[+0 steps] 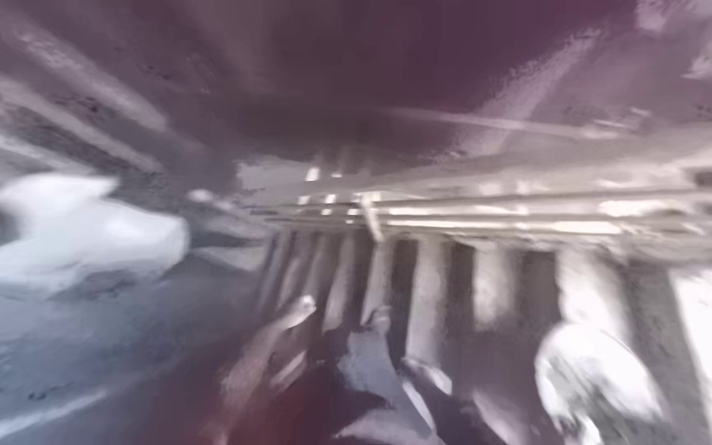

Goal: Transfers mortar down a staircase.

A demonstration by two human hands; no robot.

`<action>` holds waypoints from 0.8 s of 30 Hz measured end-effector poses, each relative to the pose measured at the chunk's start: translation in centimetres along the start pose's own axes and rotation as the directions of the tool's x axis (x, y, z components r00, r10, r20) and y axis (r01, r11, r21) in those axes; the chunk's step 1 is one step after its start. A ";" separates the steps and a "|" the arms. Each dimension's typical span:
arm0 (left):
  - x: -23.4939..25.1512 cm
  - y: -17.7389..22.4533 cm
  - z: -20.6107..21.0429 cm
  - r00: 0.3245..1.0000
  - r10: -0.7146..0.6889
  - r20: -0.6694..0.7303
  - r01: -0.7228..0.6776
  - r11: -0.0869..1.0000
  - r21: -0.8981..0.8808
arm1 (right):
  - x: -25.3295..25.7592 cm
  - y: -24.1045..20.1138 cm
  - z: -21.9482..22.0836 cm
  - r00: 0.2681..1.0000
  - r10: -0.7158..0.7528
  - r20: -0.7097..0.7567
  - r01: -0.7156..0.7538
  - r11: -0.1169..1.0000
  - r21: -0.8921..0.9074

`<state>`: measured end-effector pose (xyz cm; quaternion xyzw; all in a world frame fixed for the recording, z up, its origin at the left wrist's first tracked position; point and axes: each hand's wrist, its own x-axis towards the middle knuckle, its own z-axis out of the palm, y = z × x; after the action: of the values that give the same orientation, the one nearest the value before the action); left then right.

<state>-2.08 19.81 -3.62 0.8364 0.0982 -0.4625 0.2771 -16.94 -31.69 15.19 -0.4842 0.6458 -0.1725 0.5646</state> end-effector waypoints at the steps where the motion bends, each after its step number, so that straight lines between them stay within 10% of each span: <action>1: 0.9 0.4 0.8 0.999 0.031 -0.004 -0.032 0.999 -0.028 | 3.2 1.8 -2.2 0.995 -0.046 -0.087 0.047 0.999 0.018; 8: 3.1 8.3 7.5 0.973 0.198 0.118 -0.199 0.980 0.002 | 11.3 1.7 -8.7 0.994 -0.012 -0.113 0.070 0.848 0.526; 24: 2.6 27.6 30.1 0.702 0.455 0.548 -0.634 0.750 0.188 | 21.6 1.6 -11.7 0.977 0.100 -0.187 0.046 0.764 0.644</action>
<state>-10.67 -19.96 -8.09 0.7250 -0.3154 -0.5548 0.2591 -25.86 -52.46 5.34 -0.2304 0.6100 -0.4256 0.6274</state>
